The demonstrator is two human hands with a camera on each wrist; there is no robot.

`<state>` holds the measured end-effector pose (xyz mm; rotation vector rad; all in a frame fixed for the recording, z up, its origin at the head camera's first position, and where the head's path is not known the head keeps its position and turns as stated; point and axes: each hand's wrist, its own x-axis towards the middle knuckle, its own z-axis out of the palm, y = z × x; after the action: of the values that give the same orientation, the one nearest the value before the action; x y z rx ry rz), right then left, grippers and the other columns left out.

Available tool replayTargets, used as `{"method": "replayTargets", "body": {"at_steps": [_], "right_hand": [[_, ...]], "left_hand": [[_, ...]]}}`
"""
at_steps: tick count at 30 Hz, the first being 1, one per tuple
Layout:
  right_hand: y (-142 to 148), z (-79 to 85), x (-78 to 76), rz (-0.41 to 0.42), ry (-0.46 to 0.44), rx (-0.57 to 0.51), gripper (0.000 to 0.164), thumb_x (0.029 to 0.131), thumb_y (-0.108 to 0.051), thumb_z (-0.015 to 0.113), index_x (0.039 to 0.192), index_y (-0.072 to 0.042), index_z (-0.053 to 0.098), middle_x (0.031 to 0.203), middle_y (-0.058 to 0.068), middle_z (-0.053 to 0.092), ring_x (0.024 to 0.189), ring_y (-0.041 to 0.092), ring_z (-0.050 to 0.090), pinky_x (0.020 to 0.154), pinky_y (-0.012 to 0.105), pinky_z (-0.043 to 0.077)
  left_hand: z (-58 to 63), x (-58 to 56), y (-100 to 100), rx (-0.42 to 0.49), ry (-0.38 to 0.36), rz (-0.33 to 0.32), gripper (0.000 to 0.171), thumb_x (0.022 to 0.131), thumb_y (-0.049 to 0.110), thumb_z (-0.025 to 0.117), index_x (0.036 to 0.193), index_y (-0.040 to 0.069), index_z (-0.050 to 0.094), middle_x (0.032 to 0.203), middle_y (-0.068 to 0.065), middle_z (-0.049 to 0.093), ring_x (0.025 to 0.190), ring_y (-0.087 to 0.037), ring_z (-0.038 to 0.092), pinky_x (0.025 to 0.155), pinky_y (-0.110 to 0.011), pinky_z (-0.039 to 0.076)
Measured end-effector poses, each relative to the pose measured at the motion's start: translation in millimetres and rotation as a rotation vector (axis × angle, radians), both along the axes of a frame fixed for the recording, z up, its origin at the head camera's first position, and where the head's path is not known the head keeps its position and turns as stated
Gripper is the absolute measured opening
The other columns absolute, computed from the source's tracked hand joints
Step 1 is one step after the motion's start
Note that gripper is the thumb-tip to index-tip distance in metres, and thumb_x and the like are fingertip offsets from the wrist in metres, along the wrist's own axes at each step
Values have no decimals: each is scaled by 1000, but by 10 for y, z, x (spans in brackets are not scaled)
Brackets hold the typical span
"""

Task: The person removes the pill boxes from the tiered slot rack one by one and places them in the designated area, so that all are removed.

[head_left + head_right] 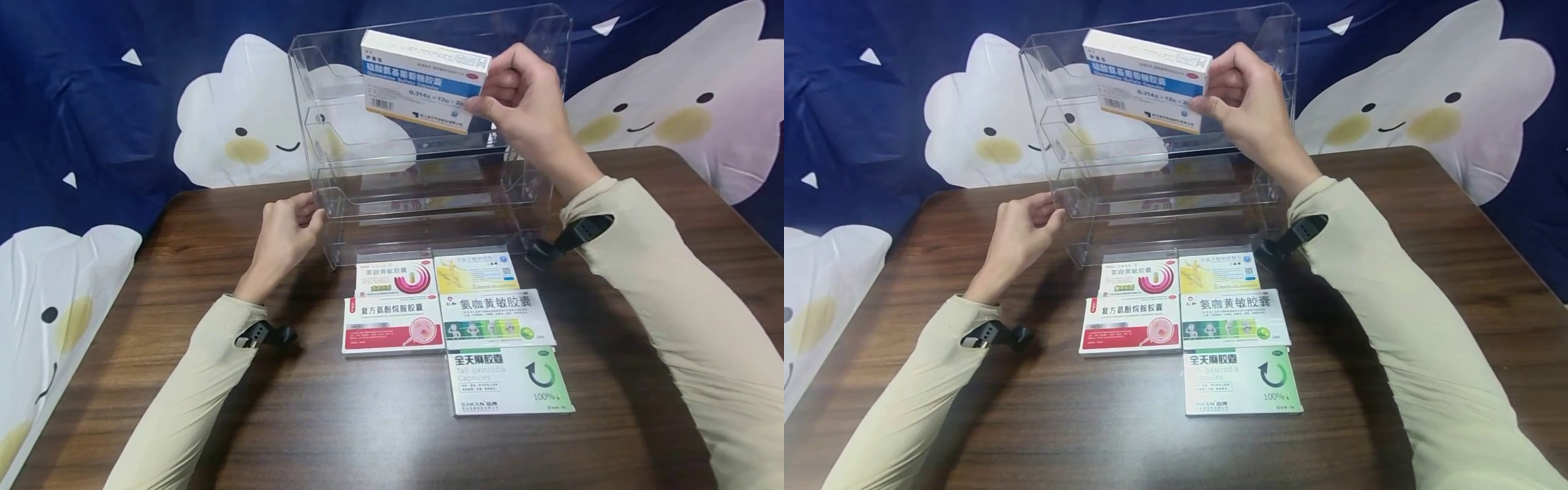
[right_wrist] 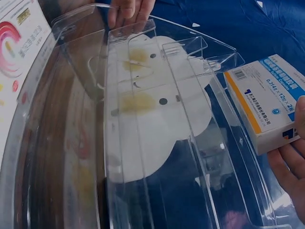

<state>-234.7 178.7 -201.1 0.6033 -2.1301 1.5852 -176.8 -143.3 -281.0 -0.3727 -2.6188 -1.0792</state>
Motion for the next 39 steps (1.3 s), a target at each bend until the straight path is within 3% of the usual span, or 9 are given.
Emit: {"method": "replayTargets", "body": {"at_steps": [8,12,16,19,23,28,31,35,39], "right_hand": [[114,-65,201,-43,50,0,25,77,12,71,91,-5,59,90,-3,74,88,7,70,84,26,55],[152,-73,313,-14,51,-21,25,76,16,69,88,-4,60,85,-4,73,84,8,70,82,23,55],[198,-91,431,85,-22,-116,30,73,23,65,84,-5,60,77,-3,73,76,9,70,73,16,54],[229,-128,540,116,-83,-115,31,73,25,65,84,-4,60,77,-4,73,76,7,70,70,14,53],[262,-203,686,83,-153,-28,28,75,21,66,86,-4,61,81,-9,73,82,4,70,70,13,52],[293,-312,806,89,-241,-28,26,77,19,66,86,-5,60,82,-9,73,79,4,69,58,11,48],[308,-376,850,120,-266,-44,25,78,19,65,86,-4,60,82,-8,74,77,4,69,57,12,48],[312,-455,905,117,-281,16,22,80,15,67,88,-4,59,82,-10,73,76,4,69,57,13,47],[319,-546,951,116,-314,69,20,82,12,68,89,-5,59,83,-11,73,70,3,66,48,16,40]], "left_hand": [[-6,36,-22,-2,-16,5,31,89,0,56,116,-13,62,103,-27,67,100,-32,67,84,-42,54],[-4,33,-26,-1,-14,7,32,89,0,56,117,-13,62,104,-27,67,100,-32,67,85,-42,54],[-8,16,-15,5,-21,2,32,89,0,56,117,-14,61,104,-27,67,101,-32,66,85,-42,54],[-8,7,-9,1,-22,1,32,89,-1,56,117,-13,62,104,-27,67,101,-32,66,86,-42,54],[-2,-2,-5,1,-16,-7,31,89,-1,56,116,-13,63,103,-26,67,100,-31,67,85,-42,54],[10,-2,-7,0,-13,-11,30,89,-1,55,115,-13,63,103,-26,67,100,-31,67,86,-42,54],[9,-5,-11,-5,-10,-8,30,88,-1,55,114,-13,64,102,-26,68,100,-30,67,86,-42,54],[8,-9,-13,-6,-9,-6,30,88,-1,55,114,-13,64,102,-26,67,101,-30,67,85,-42,54],[11,-9,-13,-9,-12,-5,30,88,-1,55,115,-13,63,102,-26,68,100,-30,67,85,-42,54]]}}
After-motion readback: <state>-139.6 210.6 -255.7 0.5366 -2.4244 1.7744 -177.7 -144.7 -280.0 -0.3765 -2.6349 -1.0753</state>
